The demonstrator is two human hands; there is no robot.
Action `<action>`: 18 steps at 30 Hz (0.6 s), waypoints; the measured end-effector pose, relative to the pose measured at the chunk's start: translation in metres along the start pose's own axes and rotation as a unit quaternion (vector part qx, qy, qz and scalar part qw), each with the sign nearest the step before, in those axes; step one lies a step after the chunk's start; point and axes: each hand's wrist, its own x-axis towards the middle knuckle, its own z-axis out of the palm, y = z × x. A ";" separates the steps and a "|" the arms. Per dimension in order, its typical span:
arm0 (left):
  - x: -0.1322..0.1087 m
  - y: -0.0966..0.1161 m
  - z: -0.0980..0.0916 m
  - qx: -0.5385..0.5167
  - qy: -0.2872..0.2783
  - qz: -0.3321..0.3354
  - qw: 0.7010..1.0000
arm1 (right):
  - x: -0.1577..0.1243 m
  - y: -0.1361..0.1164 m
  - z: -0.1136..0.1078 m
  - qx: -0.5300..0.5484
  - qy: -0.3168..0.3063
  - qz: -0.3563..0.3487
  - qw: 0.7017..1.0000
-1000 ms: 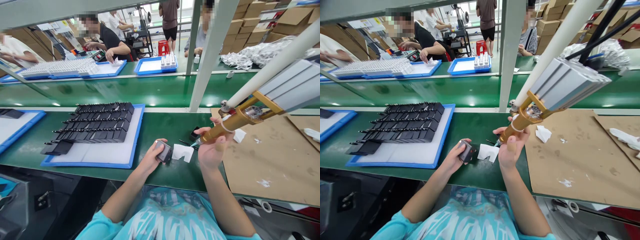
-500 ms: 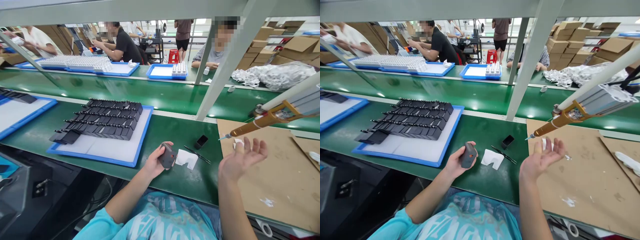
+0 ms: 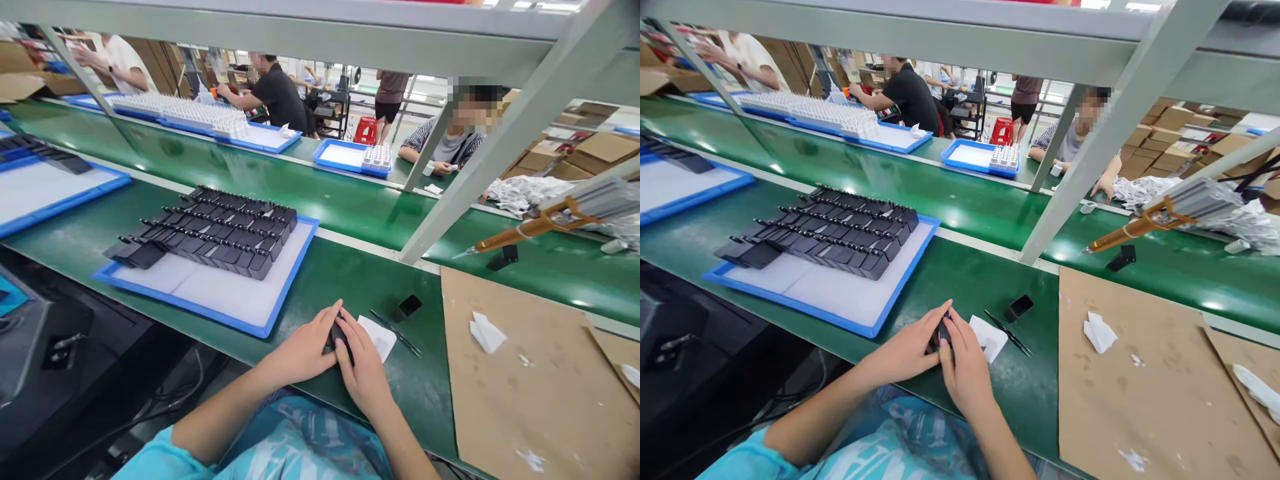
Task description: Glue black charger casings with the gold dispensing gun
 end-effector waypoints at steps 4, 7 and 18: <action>-0.002 -0.010 -0.014 -0.220 -0.061 -0.043 0.973 | -0.004 0.007 -0.013 -0.017 -0.032 -0.016 0.999; 0.009 -0.020 -0.010 -0.338 -0.034 -0.093 0.936 | -0.006 0.008 -0.016 -0.037 -0.032 -0.035 0.998; 0.019 -0.026 0.005 -0.444 -0.067 -0.110 0.887 | -0.012 0.005 -0.017 -0.098 -0.026 -0.077 0.992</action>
